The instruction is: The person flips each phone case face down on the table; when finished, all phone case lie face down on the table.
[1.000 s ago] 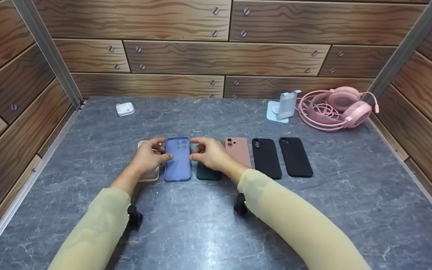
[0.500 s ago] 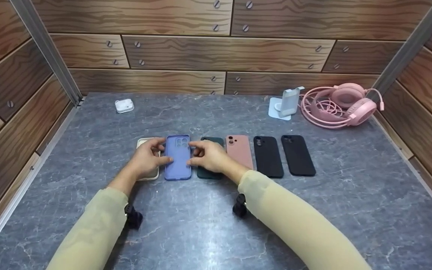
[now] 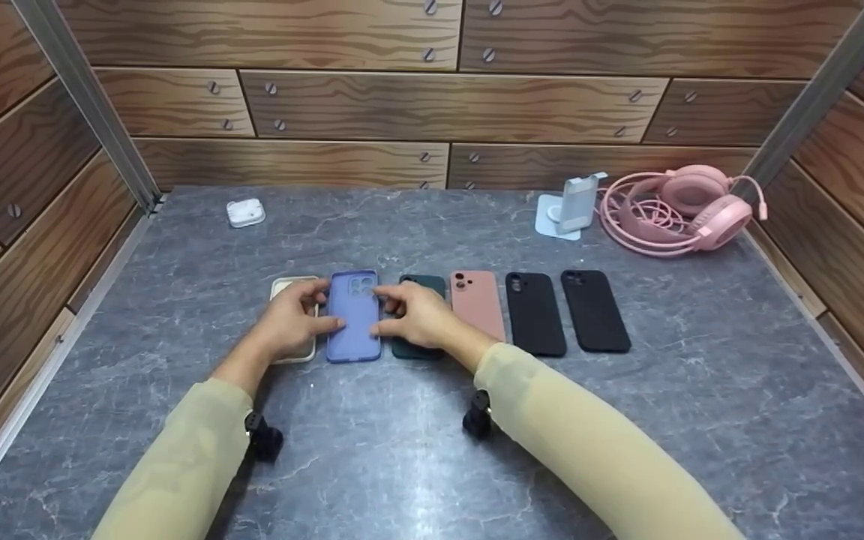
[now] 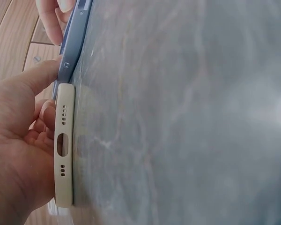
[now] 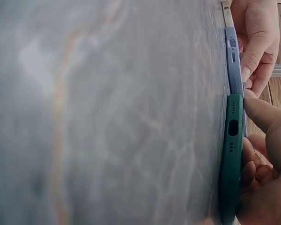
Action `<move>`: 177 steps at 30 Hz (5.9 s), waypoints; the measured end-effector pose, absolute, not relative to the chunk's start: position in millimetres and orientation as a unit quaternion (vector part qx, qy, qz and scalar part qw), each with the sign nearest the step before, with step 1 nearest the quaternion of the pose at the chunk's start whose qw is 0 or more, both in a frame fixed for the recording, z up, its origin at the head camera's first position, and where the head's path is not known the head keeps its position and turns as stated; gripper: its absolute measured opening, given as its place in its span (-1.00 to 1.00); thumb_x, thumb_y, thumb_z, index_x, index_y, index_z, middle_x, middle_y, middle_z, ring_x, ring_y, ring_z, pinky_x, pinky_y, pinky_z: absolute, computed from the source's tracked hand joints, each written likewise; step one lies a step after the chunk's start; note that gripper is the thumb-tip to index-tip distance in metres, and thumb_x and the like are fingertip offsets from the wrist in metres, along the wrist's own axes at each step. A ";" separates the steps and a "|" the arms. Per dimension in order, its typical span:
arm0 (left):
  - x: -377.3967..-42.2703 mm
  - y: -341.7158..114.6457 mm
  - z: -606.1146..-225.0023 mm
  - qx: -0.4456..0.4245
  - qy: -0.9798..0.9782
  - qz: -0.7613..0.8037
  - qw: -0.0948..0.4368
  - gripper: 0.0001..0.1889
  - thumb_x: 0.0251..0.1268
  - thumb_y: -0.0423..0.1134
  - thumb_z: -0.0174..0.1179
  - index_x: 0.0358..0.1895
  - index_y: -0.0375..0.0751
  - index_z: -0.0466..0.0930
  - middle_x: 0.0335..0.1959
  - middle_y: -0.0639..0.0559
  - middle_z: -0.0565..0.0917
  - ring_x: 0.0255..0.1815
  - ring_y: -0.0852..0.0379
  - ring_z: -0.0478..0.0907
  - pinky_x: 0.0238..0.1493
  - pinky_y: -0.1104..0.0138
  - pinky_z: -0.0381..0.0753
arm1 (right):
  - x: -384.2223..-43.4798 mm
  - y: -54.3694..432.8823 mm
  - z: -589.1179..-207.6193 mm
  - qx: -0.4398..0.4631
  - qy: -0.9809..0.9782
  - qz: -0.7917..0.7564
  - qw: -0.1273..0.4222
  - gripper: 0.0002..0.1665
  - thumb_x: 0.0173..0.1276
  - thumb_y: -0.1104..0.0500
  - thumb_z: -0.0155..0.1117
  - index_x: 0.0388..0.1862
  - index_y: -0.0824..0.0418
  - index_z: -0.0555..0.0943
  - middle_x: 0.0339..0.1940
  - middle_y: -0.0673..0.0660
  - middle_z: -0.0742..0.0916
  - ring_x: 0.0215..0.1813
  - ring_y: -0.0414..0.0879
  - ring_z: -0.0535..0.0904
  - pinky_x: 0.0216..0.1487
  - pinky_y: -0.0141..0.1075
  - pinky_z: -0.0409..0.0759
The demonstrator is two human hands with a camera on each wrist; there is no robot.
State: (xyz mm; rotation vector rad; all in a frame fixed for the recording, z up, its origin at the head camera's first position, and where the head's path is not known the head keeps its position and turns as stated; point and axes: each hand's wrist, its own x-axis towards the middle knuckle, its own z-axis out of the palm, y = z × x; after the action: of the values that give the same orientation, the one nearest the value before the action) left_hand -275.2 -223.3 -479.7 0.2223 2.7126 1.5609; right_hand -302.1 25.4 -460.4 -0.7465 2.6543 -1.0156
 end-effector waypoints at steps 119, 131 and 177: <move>-262.5 -190.1 -444.7 0.087 0.733 0.668 0.095 -0.17 0.38 -0.42 0.40 0.66 -0.30 0.21 0.52 -0.30 0.43 0.11 -0.03 0.72 0.02 0.10 0.74 | -311.6 36.3 -428.7 -0.093 0.652 -0.678 0.326 -0.14 0.69 -0.08 0.16 0.70 0.33 0.13 0.30 0.52 0.61 0.28 0.28 0.65 0.29 0.01 0.63; -257.9 -181.2 -450.0 0.101 0.711 0.683 0.130 -0.12 0.42 -0.35 0.41 0.70 -0.27 0.12 0.60 -0.24 0.35 0.41 -0.21 0.54 0.09 0.14 0.71 | -308.9 41.7 -432.1 -0.097 0.648 -0.684 0.321 -0.10 0.60 0.21 0.31 0.75 0.23 0.09 0.28 0.37 0.68 0.14 0.11 0.74 0.28 -0.03 0.64; -258.9 -169.9 -453.4 0.106 0.730 0.659 0.145 -0.15 0.39 -0.24 0.46 0.67 -0.15 0.24 0.59 -0.11 0.37 0.25 -0.03 0.61 -0.14 0.24 0.61 | -300.2 39.1 -427.3 -0.097 0.711 -0.652 0.244 -0.09 0.47 0.19 0.46 0.71 0.02 0.29 0.21 0.41 0.73 -0.28 0.01 0.81 -0.20 -0.17 0.79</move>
State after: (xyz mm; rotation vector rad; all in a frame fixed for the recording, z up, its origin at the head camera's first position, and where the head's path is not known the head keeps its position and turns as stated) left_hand -258.9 -169.9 -453.4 0.3042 2.1038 1.8990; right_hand -300.2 39.1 -427.3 -0.2637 1.9425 -1.7797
